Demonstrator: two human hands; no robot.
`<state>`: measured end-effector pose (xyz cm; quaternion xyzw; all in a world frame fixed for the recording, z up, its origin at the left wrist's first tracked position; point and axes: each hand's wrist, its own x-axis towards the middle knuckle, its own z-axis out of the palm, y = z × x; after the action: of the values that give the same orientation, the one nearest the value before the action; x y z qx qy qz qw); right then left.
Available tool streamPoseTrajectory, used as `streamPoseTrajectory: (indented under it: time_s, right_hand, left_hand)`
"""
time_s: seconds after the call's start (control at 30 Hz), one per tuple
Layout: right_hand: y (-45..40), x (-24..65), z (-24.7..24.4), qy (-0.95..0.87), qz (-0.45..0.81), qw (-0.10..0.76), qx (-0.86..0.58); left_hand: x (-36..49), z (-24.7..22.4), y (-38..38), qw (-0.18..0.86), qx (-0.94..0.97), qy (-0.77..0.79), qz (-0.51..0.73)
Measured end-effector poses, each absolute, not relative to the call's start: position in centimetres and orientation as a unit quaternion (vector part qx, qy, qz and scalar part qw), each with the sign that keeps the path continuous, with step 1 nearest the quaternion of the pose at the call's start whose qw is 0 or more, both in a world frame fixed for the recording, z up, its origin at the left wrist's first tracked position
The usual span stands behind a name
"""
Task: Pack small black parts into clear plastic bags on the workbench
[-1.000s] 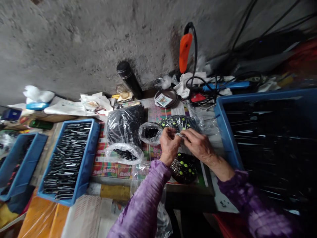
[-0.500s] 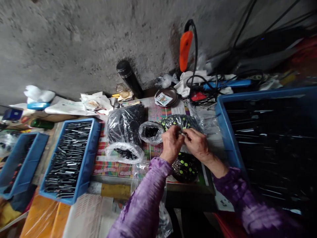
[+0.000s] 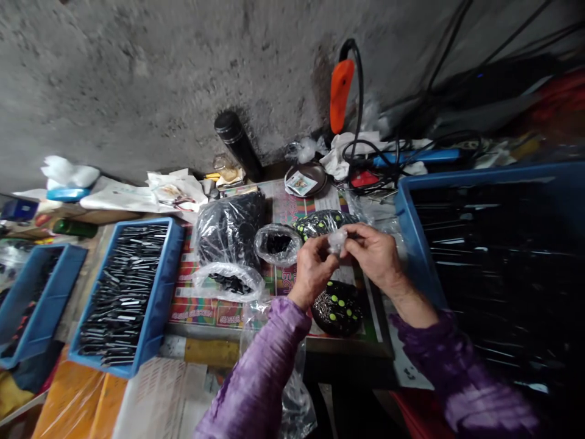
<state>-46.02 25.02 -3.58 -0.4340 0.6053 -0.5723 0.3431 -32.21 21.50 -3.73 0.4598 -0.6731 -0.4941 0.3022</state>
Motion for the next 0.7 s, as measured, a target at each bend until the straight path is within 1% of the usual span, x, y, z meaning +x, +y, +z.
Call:
streamPoseTrajectory:
  time_s: [0.1,0.17,0.23,0.3,0.33,0.4,0.47,0.53,0.63,0.7]
  right_hand:
    - [24.8,-45.8,-1.9,0.573,-0.557,0.279,-0.533]
    - [25.2,-46.0,-1.8,0.577,-0.554,0.287,-0.527]
    - [26.0,-46.3,-2.6,0.619,-0.553,0.313,-0.462]
    - [27.2,-46.5,-3.8,0.669,-0.537,0.336,-0.387]
    - [27.8,-46.3,-4.4,0.685,-0.522,0.361,-0.357]
    - [29.0,-45.6,-5.2,0.681,-0.488,0.451,-0.308]
    - [29.9,-44.4,-5.3,0.635,-0.469,0.563,-0.246]
    - [30.4,-43.2,-4.8,0.565,-0.474,0.65,-0.184]
    - [30.7,-42.3,-4.1,0.476,-0.481,0.723,-0.139]
    - [31.0,-42.4,-4.0,0.468,-0.491,0.722,-0.137]
  left_hand:
    - [-31.9,-3.2,21.6,0.345,0.48,-0.71,-0.382]
    - [-31.7,-2.7,21.8,0.362,0.493,-0.692,-0.383]
    - [-31.4,-2.2,22.3,0.357,0.505,-0.625,-0.477]
    - [-31.2,-1.8,23.2,0.341,0.507,-0.511,-0.605]
    - [-31.2,-1.6,23.8,0.339,0.504,-0.446,-0.658]
    - [-31.1,-1.4,25.0,0.347,0.49,-0.334,-0.727]
    - [-31.1,-1.2,26.3,0.359,0.478,-0.242,-0.764]
    - [-31.0,-0.9,27.5,0.347,0.471,-0.168,-0.794]
    - [-30.3,-0.7,28.9,0.312,0.477,-0.104,-0.815]
    - [-29.5,-0.9,29.6,0.29,0.489,-0.108,-0.816]
